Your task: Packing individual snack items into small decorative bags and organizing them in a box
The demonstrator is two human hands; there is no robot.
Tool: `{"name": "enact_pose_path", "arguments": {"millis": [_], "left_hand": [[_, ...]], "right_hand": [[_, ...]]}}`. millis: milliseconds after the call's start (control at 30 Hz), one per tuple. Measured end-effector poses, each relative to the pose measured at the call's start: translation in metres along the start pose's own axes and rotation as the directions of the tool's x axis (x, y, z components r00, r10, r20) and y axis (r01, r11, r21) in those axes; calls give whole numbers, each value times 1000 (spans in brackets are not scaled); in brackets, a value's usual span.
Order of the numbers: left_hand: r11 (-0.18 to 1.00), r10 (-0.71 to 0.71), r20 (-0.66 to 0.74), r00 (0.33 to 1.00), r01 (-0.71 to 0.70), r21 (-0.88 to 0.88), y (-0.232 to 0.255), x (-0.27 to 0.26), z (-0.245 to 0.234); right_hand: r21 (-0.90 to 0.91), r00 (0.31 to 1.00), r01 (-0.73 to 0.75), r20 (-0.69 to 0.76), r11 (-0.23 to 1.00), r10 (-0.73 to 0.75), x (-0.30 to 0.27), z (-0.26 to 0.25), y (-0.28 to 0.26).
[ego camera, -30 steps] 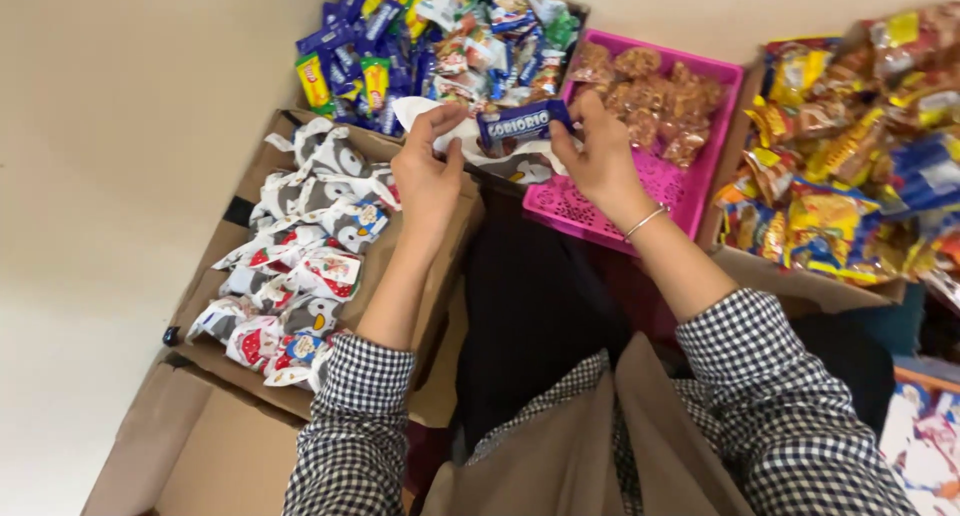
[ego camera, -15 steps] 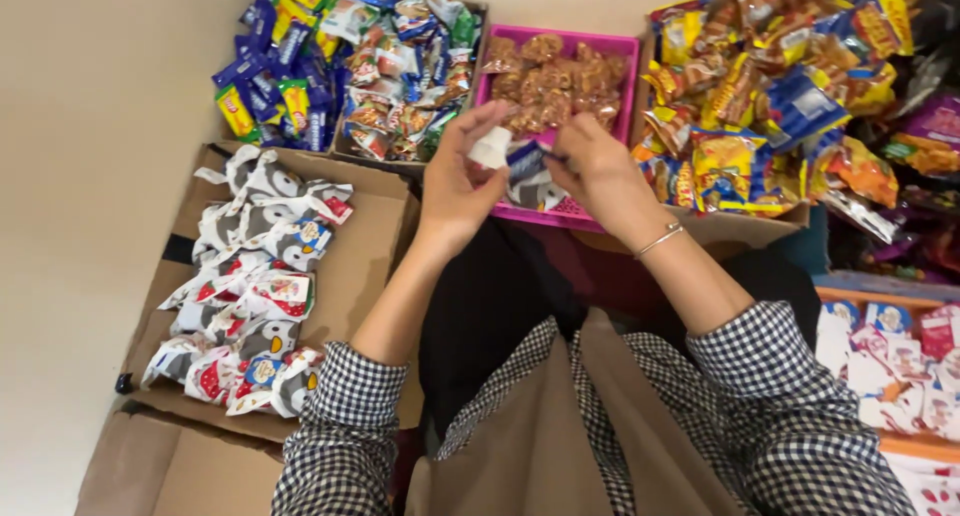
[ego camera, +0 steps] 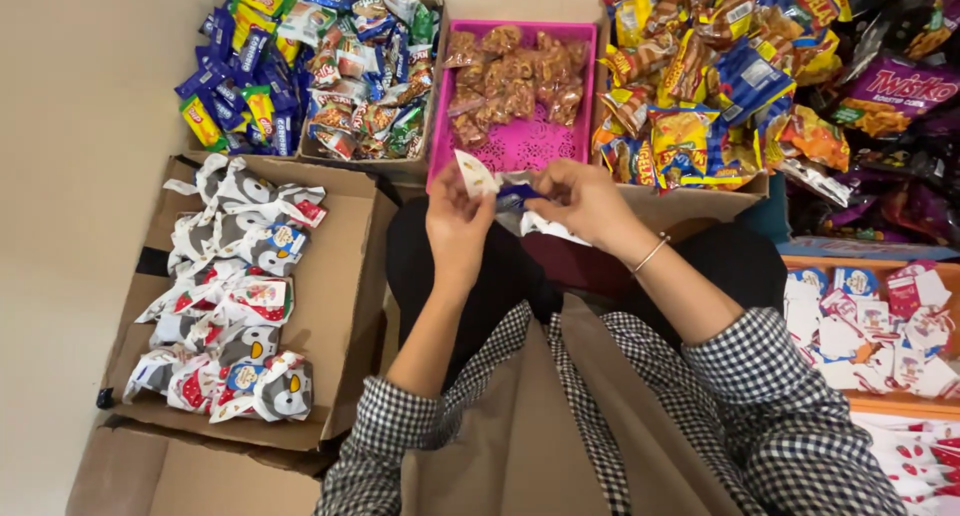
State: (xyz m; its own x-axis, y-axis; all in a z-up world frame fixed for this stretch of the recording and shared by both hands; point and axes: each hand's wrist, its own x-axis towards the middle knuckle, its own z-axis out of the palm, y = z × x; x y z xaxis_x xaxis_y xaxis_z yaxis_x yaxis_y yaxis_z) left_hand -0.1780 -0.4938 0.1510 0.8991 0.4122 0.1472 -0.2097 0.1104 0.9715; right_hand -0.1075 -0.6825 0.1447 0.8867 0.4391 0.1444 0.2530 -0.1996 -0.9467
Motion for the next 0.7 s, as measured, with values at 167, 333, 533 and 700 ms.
{"name": "enact_pose_path", "arguments": {"millis": [167,333,533,700], "left_hand": [[991,-47,-31,998,51,121,11,-22,-18],[944,69,47,996,-81,319,14,-19,-24],[779,137,402,905,-349,521,16,-3,-24],[662,182,581,793,-536,524,12,16,-28]], "right_hand": [[102,995,-94,45,990,90,-9,9,16],[-187,995,33,100,982,-15,-8,12,9],[-259,977,-4,205,966,59,-1,1,-8],[-508,894,-54,359,860,268,9,-21,-42]]}}
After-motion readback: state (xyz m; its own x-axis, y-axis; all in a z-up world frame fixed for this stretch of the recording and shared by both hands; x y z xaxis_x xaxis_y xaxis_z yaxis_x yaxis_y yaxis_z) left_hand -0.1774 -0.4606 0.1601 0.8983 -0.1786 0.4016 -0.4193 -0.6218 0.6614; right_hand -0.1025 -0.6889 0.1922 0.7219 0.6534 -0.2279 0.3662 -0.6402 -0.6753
